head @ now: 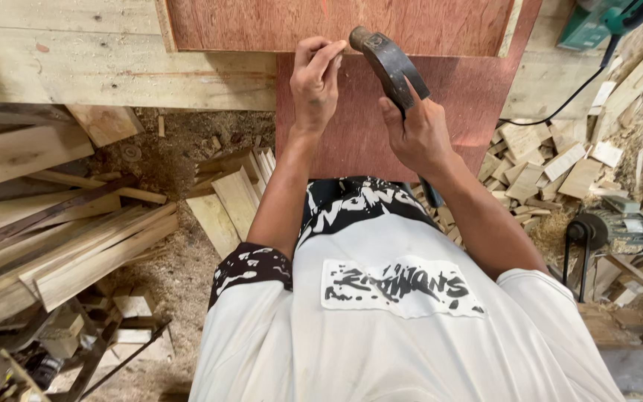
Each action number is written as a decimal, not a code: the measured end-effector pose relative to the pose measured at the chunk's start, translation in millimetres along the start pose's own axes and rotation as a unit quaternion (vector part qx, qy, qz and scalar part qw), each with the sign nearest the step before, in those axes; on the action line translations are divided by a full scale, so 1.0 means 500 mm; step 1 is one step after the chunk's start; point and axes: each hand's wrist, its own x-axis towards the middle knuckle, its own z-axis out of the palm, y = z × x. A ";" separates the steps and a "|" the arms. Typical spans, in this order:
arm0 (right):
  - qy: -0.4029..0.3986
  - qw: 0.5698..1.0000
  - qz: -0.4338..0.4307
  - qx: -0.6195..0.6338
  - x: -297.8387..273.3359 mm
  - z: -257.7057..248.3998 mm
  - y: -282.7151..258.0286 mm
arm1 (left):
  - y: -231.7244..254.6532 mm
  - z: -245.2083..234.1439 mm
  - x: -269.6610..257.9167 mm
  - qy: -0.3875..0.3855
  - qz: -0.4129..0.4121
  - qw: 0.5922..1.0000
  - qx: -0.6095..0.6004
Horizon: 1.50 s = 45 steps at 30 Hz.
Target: The person takes nails from a small container and hammers them into a piece of plywood to attach it to a wooden frame.
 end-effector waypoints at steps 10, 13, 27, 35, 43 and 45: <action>0.022 0.999 -0.030 -0.023 0.001 -0.007 -0.005 | 0.023 -0.029 0.004 0.007 0.028 0.992 0.124; 0.016 0.998 -0.048 -0.040 0.000 -0.003 -0.007 | 0.019 -0.022 0.009 0.035 0.091 0.978 0.187; -0.026 0.997 -0.005 -0.066 0.012 -0.003 -0.015 | -0.007 -0.033 0.011 0.025 0.088 0.981 0.171; -0.075 0.991 0.043 -0.106 0.050 0.057 0.054 | -0.041 -0.023 0.006 0.032 0.090 0.987 0.131; -0.012 0.997 -0.021 -0.069 0.024 0.011 0.020 | 0.008 -0.014 0.012 0.060 0.055 0.987 0.138; 0.001 0.997 -0.046 -0.068 0.013 0.007 0.008 | 0.011 -0.001 0.013 0.072 0.037 0.988 0.133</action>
